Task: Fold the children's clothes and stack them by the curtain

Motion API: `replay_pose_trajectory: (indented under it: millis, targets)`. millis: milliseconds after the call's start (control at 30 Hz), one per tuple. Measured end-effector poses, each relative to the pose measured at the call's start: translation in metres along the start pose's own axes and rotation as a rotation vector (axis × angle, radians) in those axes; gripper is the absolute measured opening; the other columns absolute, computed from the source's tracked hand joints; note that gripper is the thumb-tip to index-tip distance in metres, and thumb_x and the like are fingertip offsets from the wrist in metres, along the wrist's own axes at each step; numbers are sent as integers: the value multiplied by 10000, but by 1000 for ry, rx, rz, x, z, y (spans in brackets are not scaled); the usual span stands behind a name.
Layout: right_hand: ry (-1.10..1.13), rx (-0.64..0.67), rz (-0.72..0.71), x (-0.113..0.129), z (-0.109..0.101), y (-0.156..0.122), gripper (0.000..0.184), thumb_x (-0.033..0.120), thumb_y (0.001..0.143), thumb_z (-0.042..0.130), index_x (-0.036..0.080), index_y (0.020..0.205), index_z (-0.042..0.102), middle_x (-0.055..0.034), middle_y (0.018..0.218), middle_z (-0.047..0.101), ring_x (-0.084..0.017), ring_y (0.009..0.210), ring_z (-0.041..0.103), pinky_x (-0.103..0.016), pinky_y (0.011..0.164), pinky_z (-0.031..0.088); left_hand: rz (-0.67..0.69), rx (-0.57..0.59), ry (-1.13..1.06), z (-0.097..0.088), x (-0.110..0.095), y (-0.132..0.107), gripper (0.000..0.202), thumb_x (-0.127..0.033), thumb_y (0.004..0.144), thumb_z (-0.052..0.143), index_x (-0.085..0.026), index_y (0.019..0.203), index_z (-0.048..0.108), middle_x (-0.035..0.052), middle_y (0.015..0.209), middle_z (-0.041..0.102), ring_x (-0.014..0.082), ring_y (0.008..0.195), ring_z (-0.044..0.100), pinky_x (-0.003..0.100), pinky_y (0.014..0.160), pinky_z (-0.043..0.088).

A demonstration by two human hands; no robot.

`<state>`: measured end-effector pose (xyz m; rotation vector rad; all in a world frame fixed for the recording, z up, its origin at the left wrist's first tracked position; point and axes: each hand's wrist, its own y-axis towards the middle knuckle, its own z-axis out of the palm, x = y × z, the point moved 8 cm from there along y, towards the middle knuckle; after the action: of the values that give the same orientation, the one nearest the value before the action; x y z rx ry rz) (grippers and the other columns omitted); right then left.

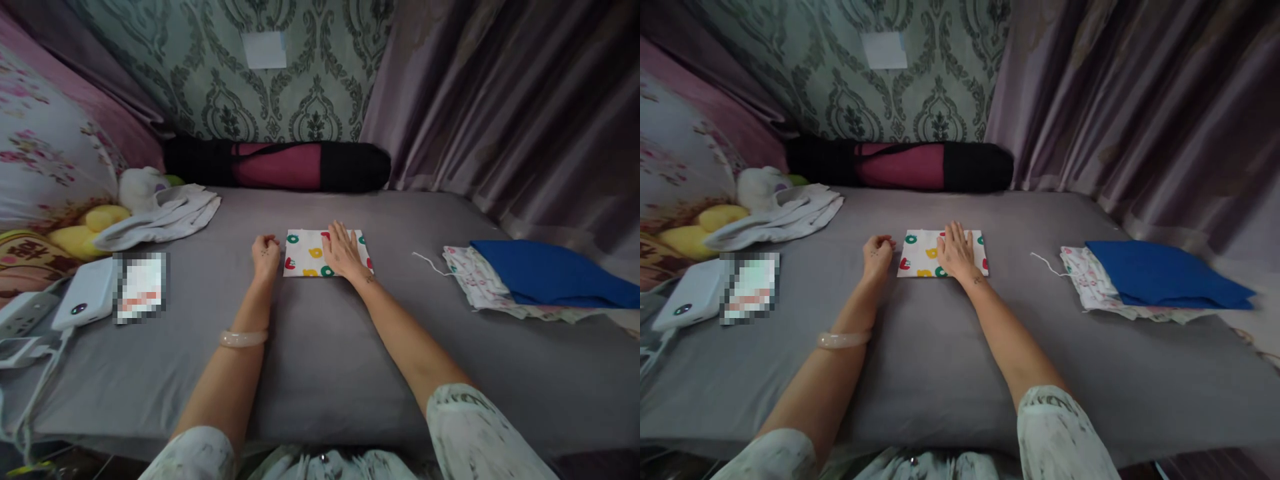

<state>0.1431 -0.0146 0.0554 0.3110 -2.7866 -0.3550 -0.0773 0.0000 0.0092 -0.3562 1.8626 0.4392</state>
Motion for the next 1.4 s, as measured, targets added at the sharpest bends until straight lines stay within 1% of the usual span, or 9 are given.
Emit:
replay_pose_trajectory:
  millis: [100,333,500,700,900,967,1067,1200,1400]
  targets:
    - [-68,-21,-47,-10,-7,-4,571,357,986,212,49,1447,349,-153,1551,256,-249,1445,157,-470,1168,33,7,-12,9,-1,-5,-4,205,-171,774,432,-208,925,566,62,865,665,194,865,644,342,819,504]
    - [-56,107,-50,-26,18,-14,578,381,989,208,71,1461,331,-133,1543,286,-224,1443,170,-437,1168,104,88,31,106,5,-29,-20,174,-150,798,481,-233,913,583,58,885,672,221,887,640,379,880,485]
    - [-29,125,-37,-29,21,-14,578,387,994,206,73,1466,324,-128,1551,265,-222,1447,158,-436,1169,98,224,73,218,16,-40,-28,211,-151,845,453,-219,986,594,79,968,676,229,963,627,374,901,467]
    - [-1,204,-21,-31,19,-8,575,393,994,220,80,1463,329,-140,1553,255,-239,1443,174,-458,1162,117,434,222,487,47,-56,-41,309,-160,868,444,-186,1153,562,142,1144,640,266,1096,579,412,959,420]
    - [-72,130,-33,-36,6,5,562,392,991,231,91,1448,359,-159,1545,268,-261,1439,177,-504,1153,81,556,458,708,90,-71,-51,390,-244,921,418,-194,1301,491,149,1448,442,294,1386,318,493,1119,207]
    - [-89,144,-24,-41,11,6,563,397,990,233,104,1454,356,-155,1546,268,-266,1438,181,-509,1150,86,585,497,741,100,-70,-52,414,-311,939,404,-194,1329,481,147,1476,409,301,1416,259,511,1141,120]
    - [-89,183,4,-48,22,5,570,405,987,227,124,1468,344,-143,1547,272,-276,1431,201,-514,1146,116,577,534,781,109,-59,-51,462,-377,949,382,-196,1366,462,148,1497,377,318,1426,232,526,1138,95]
    - [-85,213,16,-52,28,6,581,414,982,220,132,1478,326,-134,1554,258,-280,1434,189,-523,1144,123,537,546,780,110,-48,-46,462,-398,946,377,-234,1370,461,125,1512,360,317,1428,224,530,1133,96]
    - [-90,200,-13,-51,20,10,580,417,983,225,105,1452,364,-160,1534,298,-281,1425,216,-509,1145,110,539,577,757,107,-57,-30,413,-363,947,362,-210,1304,502,154,1460,427,309,1386,314,534,1123,125]
